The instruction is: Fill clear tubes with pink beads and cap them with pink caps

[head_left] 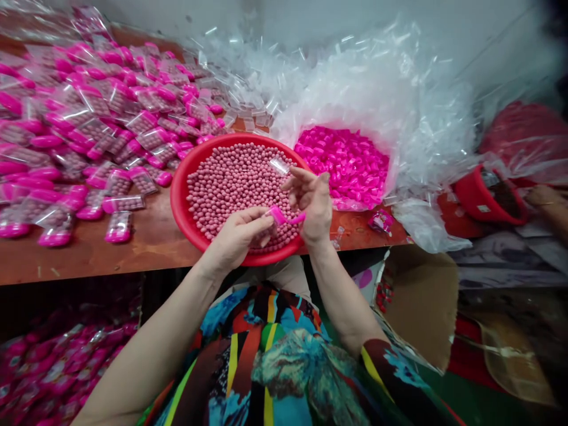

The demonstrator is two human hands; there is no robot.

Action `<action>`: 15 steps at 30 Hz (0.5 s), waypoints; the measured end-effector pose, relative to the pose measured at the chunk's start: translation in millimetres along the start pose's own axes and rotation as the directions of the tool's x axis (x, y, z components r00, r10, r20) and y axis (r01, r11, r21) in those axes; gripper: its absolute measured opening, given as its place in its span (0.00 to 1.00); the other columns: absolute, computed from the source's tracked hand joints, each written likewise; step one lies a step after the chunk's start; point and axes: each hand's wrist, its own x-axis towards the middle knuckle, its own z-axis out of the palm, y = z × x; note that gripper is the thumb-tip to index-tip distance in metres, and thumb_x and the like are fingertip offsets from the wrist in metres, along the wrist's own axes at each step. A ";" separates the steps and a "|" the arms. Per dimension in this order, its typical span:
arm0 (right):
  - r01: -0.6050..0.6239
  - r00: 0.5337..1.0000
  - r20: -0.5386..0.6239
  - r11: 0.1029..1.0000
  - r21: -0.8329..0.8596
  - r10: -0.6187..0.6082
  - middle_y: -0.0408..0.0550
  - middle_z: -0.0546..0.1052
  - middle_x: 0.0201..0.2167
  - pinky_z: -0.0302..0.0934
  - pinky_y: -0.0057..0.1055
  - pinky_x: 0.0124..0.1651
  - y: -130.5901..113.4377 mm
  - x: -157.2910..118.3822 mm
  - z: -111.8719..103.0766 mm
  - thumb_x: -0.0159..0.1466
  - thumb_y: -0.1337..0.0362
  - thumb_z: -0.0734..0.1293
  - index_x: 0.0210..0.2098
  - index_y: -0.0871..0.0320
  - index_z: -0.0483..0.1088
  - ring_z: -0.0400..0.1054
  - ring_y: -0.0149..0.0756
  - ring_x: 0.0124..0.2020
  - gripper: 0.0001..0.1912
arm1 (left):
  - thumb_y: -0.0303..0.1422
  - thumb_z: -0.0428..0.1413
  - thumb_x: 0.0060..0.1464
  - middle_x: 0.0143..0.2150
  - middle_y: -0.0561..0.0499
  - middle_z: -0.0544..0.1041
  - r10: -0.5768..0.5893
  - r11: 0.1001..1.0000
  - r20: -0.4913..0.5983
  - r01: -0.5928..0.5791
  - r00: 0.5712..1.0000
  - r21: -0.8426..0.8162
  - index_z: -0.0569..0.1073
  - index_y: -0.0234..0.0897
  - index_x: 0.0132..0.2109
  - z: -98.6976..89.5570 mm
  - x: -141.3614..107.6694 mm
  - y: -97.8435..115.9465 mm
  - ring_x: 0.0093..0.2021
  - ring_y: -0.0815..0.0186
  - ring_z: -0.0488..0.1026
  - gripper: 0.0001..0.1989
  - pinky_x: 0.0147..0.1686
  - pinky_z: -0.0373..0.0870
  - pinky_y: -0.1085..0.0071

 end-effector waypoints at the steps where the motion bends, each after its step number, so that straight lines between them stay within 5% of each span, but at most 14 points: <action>1: -0.035 0.999 0.035 0.999 0.010 0.035 0.50 0.80 0.40 0.70 0.33 0.36 0.0 6.0 3.4 0.71 0.29 0.47 0.57 0.51 0.75 0.73 0.36 0.34 0.42 | 0.39 0.71 0.50 0.28 0.50 0.73 -0.006 1.000 0.018 0.005 1.000 0.022 0.81 0.33 0.36 0.3 -0.7 -0.1 0.25 0.72 0.63 0.14 0.23 0.59 0.76; 7: -0.236 0.913 0.354 0.970 0.057 0.202 0.49 0.80 0.35 0.72 0.34 0.35 10.5 20.9 23.0 0.66 0.26 0.54 0.54 0.54 0.75 0.74 0.38 0.33 0.42 | 0.44 0.71 0.50 0.23 0.53 0.68 -0.001 0.987 0.058 -0.008 0.998 0.158 0.81 0.32 0.38 2.0 -2.3 -1.7 0.21 0.73 0.59 0.19 0.20 0.51 0.76; 15: -0.322 0.855 0.454 0.943 0.085 0.251 0.47 0.80 0.32 0.72 0.32 0.34 10.5 9.9 22.4 0.69 0.29 0.56 0.55 0.55 0.74 0.74 0.37 0.32 0.39 | 0.39 0.67 0.53 0.25 0.50 0.74 0.045 0.950 0.035 -0.054 0.998 0.307 0.80 0.34 0.34 3.5 2.4 -5.6 0.25 0.68 0.66 0.11 0.24 0.61 0.73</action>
